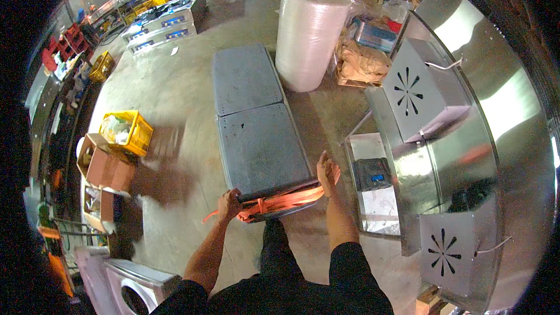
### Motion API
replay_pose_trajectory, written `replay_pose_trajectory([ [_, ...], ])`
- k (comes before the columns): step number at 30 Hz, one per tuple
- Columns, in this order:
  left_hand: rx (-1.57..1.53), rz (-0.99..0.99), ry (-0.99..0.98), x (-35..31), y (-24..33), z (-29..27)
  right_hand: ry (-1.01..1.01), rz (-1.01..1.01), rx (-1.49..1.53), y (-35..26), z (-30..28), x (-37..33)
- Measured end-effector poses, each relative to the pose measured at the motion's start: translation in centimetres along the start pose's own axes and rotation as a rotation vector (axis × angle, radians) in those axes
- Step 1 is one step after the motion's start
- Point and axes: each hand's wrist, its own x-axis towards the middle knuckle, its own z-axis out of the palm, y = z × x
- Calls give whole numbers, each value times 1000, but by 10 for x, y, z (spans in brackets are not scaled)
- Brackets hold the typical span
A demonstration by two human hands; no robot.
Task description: The person scrubs a stainless steel surface with a green scouring pad, then walks through a warehouse to move a wrapped metal unit and a hand truck. They handle a plastic-wrapped item and reposition a hand truck across the floor.
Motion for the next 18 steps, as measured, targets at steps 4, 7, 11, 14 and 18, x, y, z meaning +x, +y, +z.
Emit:
replay_pose_trajectory([
  [4, -54, -38, -27, 102, -15, -12, -37, -11, -106, -55, 58, 83],
  [7, -151, 169, 4, 223, -35, 15, 703, -505, -675, 6, 102, 206],
  [11, -27, -49, -84, 292, -116, -23, -303, -159, -107, -187, 132, 210],
  [14, -38, 7, -76, 382, -125, -29, -13, -397, -303, -212, 155, 255],
  [18, -68, 29, -65, 495, -217, -42, 339, -613, -267, -303, 199, 306],
])
